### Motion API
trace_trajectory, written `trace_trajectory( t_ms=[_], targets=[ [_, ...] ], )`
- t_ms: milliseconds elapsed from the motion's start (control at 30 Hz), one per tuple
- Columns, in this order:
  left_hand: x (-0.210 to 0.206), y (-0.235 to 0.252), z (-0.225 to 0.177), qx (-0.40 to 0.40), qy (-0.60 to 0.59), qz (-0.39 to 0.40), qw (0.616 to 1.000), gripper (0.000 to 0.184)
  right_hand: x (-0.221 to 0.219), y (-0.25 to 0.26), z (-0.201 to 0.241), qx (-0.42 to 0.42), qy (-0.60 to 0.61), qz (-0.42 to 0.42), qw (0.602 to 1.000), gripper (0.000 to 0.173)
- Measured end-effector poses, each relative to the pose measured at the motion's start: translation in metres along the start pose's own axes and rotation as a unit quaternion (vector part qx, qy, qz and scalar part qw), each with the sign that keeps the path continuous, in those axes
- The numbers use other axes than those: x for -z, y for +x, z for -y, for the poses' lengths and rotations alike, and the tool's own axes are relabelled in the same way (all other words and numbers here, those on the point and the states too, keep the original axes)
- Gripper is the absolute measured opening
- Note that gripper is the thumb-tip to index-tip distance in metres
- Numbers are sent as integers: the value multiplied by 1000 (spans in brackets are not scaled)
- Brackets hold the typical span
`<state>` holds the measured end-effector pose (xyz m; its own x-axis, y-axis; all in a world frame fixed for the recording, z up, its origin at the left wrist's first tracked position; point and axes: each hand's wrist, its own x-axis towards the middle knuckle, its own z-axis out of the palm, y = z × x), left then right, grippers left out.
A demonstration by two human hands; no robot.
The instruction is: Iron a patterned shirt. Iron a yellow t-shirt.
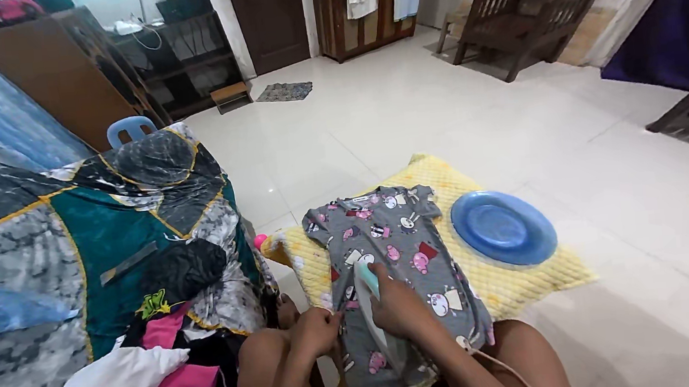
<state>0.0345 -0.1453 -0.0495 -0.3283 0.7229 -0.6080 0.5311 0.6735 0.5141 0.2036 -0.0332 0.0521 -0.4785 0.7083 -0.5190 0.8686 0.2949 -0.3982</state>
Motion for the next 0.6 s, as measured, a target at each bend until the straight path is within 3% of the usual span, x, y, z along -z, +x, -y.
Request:
trace_trajectory(
  t_ms=[267,367,433,533,600],
  targets=[
    [3,0,2,-15,-22,42,999,49,29,97,55,58,24,-40,997,89],
    [35,12,-3,6,-7,55,998,45,47,133,76,43,30,-59,997,90],
    [75,22,-21,39,44,-39,998,44,54,150,80,34,20,-63,997,89],
    [125,64,-44,34,22,-200,979,49,54,157,78,35,23,-66,997,89],
    [138,108,-48,11,-6,-250,968,60,51,152,73,41,43,-68,996,94]
  ],
)
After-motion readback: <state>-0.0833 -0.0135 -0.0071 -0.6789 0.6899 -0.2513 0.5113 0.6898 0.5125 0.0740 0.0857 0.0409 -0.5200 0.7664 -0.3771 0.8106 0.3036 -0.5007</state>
